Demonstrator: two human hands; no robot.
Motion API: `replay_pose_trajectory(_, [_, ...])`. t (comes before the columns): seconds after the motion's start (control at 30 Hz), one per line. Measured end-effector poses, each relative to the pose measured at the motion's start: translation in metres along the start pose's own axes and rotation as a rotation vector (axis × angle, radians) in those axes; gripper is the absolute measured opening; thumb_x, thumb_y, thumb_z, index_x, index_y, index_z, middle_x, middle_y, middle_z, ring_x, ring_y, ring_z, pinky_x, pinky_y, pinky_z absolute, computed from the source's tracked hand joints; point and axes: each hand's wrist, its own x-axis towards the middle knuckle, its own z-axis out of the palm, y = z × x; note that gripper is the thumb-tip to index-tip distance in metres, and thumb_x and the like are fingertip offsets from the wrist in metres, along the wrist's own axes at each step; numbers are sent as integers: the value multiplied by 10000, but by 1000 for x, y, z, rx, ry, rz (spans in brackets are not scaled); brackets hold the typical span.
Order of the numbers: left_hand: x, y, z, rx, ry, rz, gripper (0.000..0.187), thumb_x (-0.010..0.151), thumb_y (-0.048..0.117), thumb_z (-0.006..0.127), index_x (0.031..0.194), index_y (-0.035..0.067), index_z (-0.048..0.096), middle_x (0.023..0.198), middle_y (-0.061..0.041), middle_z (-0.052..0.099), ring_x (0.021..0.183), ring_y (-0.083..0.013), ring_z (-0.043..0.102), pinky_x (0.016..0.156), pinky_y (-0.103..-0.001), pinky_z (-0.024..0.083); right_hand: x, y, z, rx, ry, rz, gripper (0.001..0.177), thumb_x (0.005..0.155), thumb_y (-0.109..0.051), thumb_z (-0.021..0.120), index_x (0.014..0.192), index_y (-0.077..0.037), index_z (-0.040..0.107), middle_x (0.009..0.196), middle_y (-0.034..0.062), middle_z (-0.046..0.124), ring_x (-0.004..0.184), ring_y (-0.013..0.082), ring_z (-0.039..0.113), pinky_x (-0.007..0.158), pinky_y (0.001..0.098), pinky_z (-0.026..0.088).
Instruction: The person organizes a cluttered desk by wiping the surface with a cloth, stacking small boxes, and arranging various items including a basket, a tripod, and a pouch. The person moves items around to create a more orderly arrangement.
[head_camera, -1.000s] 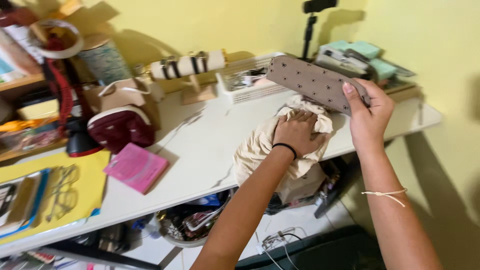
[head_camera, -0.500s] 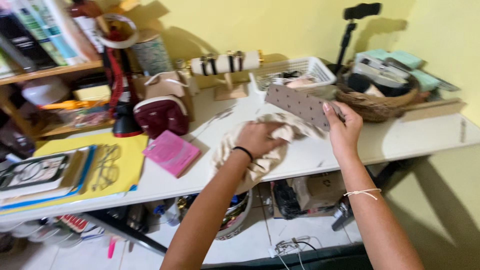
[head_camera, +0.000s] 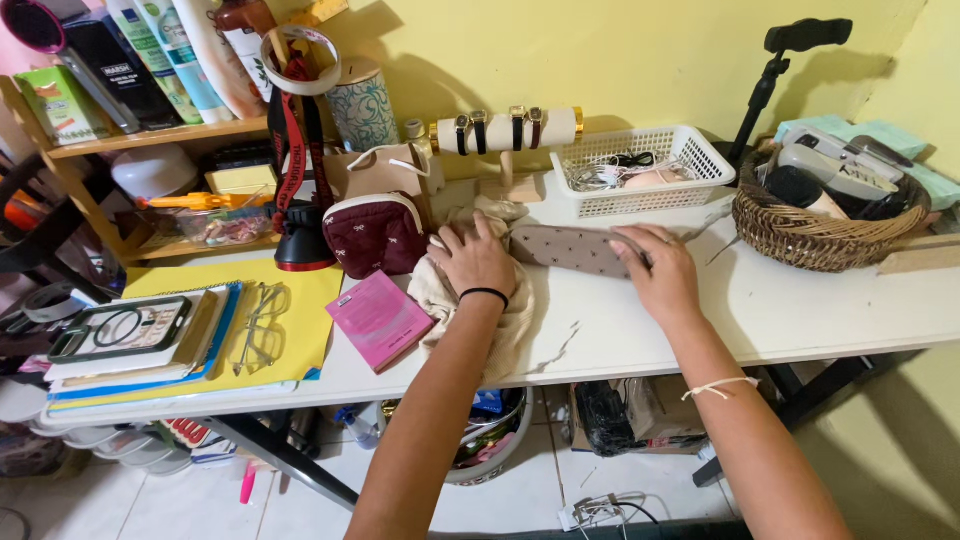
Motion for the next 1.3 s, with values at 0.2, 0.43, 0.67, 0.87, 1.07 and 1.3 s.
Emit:
replay_pose_trajectory(0.2, [17, -18, -7, -264, -180, 121, 528, 803, 309, 648, 1311, 175, 595, 1275, -82, 678, 1215, -299, 577, 1050, -685, 302, -3, -10, -8, -7, -236, 120, 570, 719, -190, 862, 1250, -45, 716, 1243, 186, 683, 1129, 352, 639, 970, 426, 491])
replay_pose_trajectory(0.43, [23, -23, -20, -356, -223, 181, 293, 809, 308, 658, 1079, 264, 764, 904, -126, 764, 853, -314, 728, 922, -473, 494, -15, 21, 13, -144, -108, 52, 263, 934, -15, 705, 1167, -113, 779, 1292, 133, 728, 1128, 286, 714, 1006, 365, 569])
replay_pose_trajectory(0.67, [15, -17, -36, -916, -749, 380, 322, 837, 357, 746, 1113, 205, 816, 880, -104, 804, 770, -277, 718, 774, -440, 575, -13, 14, -4, -2, 234, 73, 393, 964, 61, 624, 1328, -66, 699, 1185, 126, 736, 998, 259, 747, 838, 355, 607])
replay_pose_trajectory(0.87, [14, -15, -28, -1496, -493, 147, 268, 912, 243, 667, 1091, 78, 779, 988, -98, 803, 845, -208, 777, 816, -440, 636, -9, -5, -6, -104, 205, -2, 368, 936, 61, 670, 1275, -68, 732, 1166, 165, 731, 915, 295, 726, 775, 385, 585])
replay_pose_trajectory(1.07, [13, -28, -57, -641, 204, 17, 242, 829, 136, 698, 1062, 87, 743, 1208, -147, 703, 1168, -340, 597, 921, -475, 499, -9, -10, -9, -70, 179, 18, 342, 932, 38, 658, 1260, -42, 714, 1140, 188, 711, 917, 343, 712, 781, 407, 561])
replay_pose_trajectory(1.3, [24, -74, -99, -303, 627, -141, 551, 708, 24, 607, 1253, 97, 644, 1413, -196, 567, 1331, -433, 456, 1043, -595, 295, -3, -3, -4, -117, 143, -38, 327, 925, 32, 681, 1241, -43, 725, 1138, 199, 704, 956, 377, 695, 821, 435, 549])
